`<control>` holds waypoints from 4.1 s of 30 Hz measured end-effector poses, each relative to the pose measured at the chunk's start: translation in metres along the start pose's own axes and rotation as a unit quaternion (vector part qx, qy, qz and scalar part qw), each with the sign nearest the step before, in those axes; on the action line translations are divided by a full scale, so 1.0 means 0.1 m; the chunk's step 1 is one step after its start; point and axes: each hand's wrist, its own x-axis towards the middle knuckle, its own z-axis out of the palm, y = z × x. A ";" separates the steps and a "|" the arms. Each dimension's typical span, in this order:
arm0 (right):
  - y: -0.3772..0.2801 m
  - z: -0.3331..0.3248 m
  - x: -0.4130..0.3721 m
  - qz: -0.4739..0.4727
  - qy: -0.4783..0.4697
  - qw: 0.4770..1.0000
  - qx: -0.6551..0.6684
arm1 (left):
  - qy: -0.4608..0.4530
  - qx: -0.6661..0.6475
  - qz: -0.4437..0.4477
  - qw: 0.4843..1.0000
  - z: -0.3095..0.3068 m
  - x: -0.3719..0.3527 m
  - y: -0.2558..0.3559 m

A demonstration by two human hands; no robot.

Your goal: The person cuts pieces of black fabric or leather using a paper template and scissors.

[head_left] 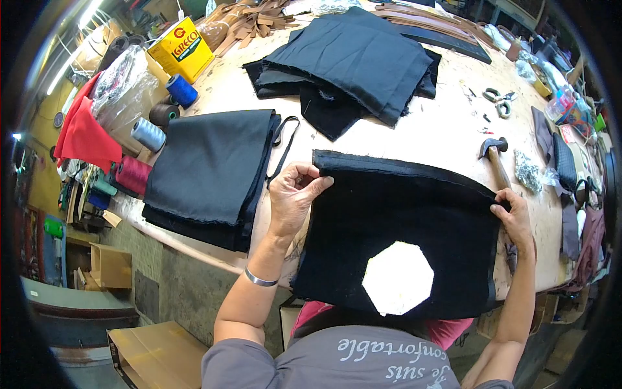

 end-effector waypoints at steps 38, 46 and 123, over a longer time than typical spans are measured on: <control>0.02 0.00 0.01 0.017 -0.016 1.000 0.001 | -0.022 0.026 0.078 0.996 0.00 -0.01 0.02; 0.04 0.01 0.02 -0.009 -0.010 1.000 0.002 | -0.009 -0.001 0.009 1.000 0.00 0.01 0.03; 0.09 0.48 -0.10 -0.008 0.163 0.889 0.428 | -0.071 0.701 0.233 0.670 0.20 0.20 0.17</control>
